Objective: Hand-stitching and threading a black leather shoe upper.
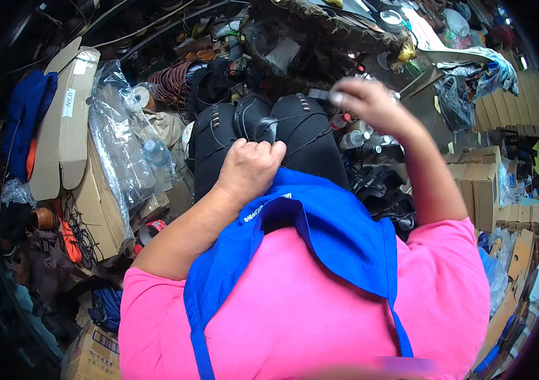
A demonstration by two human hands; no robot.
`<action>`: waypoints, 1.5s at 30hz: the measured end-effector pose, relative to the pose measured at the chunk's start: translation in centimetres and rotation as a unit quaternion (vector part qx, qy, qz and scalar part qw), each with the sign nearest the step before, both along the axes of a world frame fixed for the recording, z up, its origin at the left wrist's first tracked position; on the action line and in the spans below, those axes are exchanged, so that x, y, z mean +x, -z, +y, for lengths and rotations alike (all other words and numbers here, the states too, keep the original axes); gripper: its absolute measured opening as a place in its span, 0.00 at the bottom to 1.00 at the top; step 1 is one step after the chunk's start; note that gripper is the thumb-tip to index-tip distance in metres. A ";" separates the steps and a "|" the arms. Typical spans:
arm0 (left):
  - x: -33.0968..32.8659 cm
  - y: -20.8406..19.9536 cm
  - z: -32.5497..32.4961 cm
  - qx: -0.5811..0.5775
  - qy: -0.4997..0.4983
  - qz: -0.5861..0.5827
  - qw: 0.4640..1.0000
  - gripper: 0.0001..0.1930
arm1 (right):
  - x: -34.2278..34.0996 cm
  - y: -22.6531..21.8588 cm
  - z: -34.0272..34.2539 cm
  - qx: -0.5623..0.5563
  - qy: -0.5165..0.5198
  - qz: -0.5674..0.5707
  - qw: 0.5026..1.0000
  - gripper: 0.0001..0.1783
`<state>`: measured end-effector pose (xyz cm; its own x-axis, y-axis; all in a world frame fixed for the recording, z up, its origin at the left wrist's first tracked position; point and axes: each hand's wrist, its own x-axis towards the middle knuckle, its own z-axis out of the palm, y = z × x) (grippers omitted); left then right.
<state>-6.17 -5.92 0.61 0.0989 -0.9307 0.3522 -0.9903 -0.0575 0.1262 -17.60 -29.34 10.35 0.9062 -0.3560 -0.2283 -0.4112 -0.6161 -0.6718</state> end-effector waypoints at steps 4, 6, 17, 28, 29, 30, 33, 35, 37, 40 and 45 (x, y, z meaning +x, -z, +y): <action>0.0 -0.3 0.6 -0.029 -0.001 0.031 0.999 0.07 | -1.2 3.7 4.2 -0.044 -0.142 -0.001 0.989 0.18; 0.1 -0.3 1.1 -0.031 -0.011 0.033 0.999 0.07 | -0.1 4.5 5.5 -0.074 -0.154 -0.001 0.985 0.17; 0.3 -1.2 2.5 -0.045 -0.030 0.056 0.997 0.05 | 3.5 7.0 7.8 -0.053 -0.189 -0.070 0.978 0.13; 0.5 -0.1 2.4 -0.098 0.003 0.143 0.985 0.03 | 5.1 7.3 8.2 -0.019 -0.148 -0.014 0.989 0.13; 0.4 -0.1 2.4 -0.102 0.002 0.150 0.983 0.02 | 5.1 7.8 8.1 -0.009 -0.137 -0.031 0.990 0.13; 0.4 -0.1 2.3 -0.106 0.001 0.156 0.982 0.02 | 5.1 7.9 8.0 -0.010 -0.138 -0.031 0.990 0.13; 0.8 -1.3 2.6 0.006 -0.007 0.111 0.994 0.08 | 5.1 8.1 7.7 -0.013 -0.158 -0.045 0.986 0.13; 1.2 -4.2 2.0 0.063 -0.010 0.060 0.996 0.06 | 4.9 8.3 7.2 0.024 -0.165 -0.032 0.985 0.13; 1.6 -6.2 1.3 0.185 -0.038 -0.046 0.981 0.06 | 4.8 7.7 7.3 0.025 -0.177 -0.040 0.983 0.13; 2.4 -5.2 0.7 0.180 0.009 -0.032 0.983 0.07 | 4.5 7.7 6.9 0.020 -0.187 -0.066 0.980 0.13; 1.1 -3.1 2.4 0.097 -0.019 -0.010 0.995 0.06 | 3.7 7.3 7.1 -0.006 -0.202 -0.052 0.978 0.14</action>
<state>-5.06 -3.57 3.71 0.1293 -0.9770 0.1694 -0.9892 -0.1153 0.0901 -13.89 -22.27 3.02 0.9915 0.0335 -0.1258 -0.0630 -0.7220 -0.6890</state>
